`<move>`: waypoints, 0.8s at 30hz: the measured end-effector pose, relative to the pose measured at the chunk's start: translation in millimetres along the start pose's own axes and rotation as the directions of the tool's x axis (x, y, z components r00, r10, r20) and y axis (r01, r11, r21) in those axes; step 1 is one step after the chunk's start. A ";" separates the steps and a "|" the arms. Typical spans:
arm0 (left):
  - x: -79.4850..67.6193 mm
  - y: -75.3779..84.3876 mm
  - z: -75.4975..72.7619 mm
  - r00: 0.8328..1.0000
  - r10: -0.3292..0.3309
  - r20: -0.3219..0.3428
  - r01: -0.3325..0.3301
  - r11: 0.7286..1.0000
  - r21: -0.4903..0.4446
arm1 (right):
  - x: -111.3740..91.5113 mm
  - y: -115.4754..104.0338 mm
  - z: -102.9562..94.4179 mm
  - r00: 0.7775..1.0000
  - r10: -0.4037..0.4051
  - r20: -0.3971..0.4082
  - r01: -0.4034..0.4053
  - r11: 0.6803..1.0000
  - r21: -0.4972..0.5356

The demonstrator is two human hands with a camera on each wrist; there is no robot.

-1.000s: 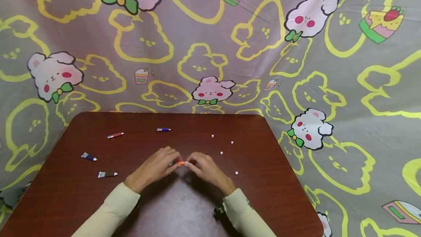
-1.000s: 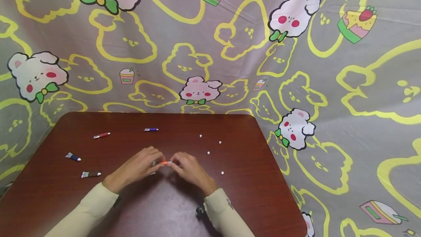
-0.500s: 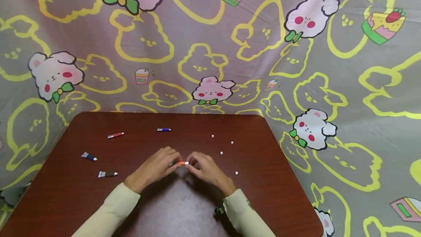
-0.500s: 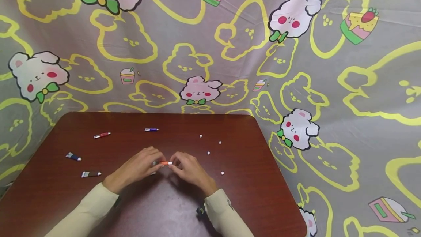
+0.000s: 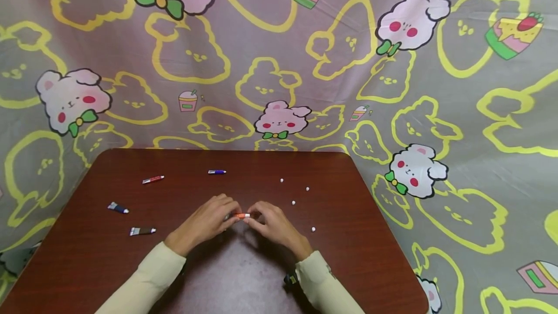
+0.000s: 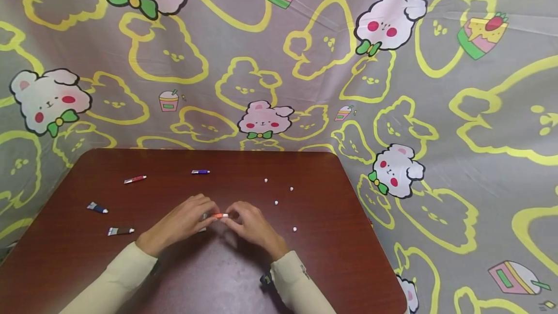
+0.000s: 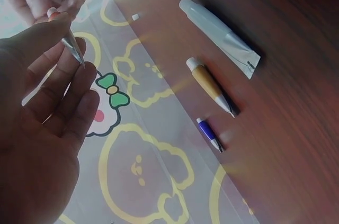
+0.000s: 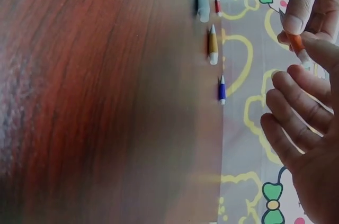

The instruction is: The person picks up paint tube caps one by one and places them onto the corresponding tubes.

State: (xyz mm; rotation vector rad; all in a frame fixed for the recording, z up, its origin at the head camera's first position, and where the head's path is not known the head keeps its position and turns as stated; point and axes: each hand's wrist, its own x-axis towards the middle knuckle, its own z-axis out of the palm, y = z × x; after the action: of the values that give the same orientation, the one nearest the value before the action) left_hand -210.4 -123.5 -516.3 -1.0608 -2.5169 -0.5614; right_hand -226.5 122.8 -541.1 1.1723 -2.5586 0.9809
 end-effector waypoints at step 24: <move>1.1 0.4 0.0 0.999 0.027 -0.023 -0.027 0.999 -0.024 | 1.8 2.0 -0.6 0.996 -0.084 0.016 0.085 0.992 -0.095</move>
State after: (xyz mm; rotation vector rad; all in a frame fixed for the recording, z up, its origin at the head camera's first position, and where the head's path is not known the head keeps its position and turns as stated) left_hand -210.9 -122.6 -515.7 -1.0893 -2.4785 -0.5948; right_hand -229.2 123.0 -540.8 1.2523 -2.5110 0.8254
